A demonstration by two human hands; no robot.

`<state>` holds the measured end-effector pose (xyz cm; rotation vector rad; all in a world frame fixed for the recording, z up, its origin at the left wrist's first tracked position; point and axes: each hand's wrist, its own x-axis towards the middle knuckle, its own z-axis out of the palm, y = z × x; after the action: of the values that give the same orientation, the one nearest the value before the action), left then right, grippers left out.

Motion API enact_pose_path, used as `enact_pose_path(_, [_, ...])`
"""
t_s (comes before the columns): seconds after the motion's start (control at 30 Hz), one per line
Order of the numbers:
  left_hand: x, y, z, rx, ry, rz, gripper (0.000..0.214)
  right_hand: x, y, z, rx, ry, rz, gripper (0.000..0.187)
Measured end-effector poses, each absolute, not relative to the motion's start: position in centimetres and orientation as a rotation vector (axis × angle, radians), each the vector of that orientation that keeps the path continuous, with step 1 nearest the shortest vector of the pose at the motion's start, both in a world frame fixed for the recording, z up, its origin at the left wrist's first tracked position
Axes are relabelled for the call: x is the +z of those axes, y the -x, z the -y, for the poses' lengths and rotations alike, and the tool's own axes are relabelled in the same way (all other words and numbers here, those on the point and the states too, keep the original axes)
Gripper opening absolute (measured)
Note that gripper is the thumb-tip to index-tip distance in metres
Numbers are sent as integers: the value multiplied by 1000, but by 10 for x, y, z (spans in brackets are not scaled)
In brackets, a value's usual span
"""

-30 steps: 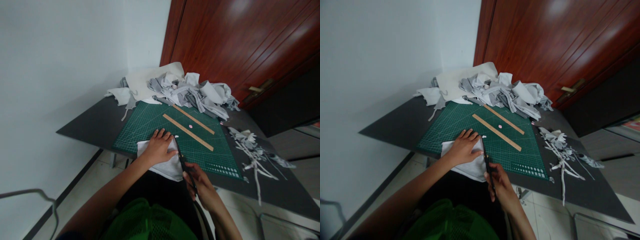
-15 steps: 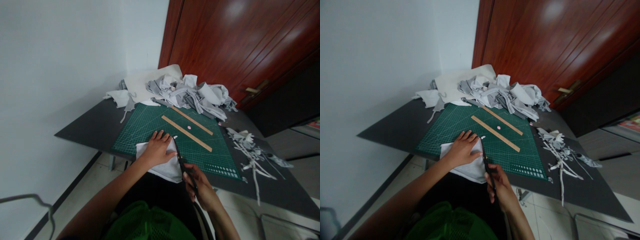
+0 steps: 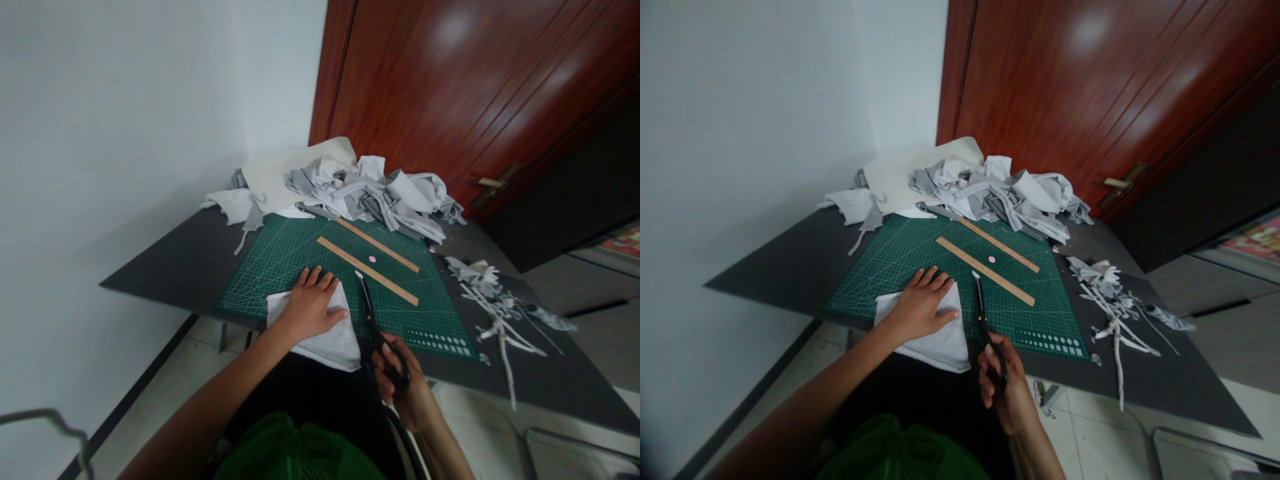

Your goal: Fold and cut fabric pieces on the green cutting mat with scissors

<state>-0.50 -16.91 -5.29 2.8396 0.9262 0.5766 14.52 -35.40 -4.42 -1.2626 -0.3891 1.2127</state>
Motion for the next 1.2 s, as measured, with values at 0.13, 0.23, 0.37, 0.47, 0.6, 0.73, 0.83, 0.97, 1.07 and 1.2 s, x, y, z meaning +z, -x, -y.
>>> enact_pose_path(0.13, [-53,5,168,564,-2845,-919,69,-42,-153,353,1246,1130,334,46])
enact_pose_path(0.23, [-53,6,168,561,-2848,-914,69,-38,-160,349,1330,1004,287,41])
enact_pose_path(0.37, [-51,7,170,562,-2843,-912,67,-37,-164,346,1415,882,249,38])
enact_pose_path(0.47, [-48,7,171,560,-2839,-919,67,-40,-164,344,1460,818,213,38])
enact_pose_path(0.6, [-47,6,171,548,-2847,-921,67,-43,-164,340,1483,791,183,40])
enact_pose_path(0.73, [-49,6,171,534,-2863,-917,68,-42,-164,338,1467,811,183,42])
enact_pose_path(0.83, [-51,7,170,539,-2872,-903,66,-40,-163,338,1464,821,190,42])
enact_pose_path(0.97, [-51,6,169,529,-2875,-897,64,-40,-162,338,1450,823,202,42])
enact_pose_path(1.07, [-50,6,170,509,-2868,-908,63,-43,-161,339,1441,838,216,43])
enact_pose_path(1.2, [-50,6,169,475,-2853,-889,63,-47,-162,340,1444,846,230,39])
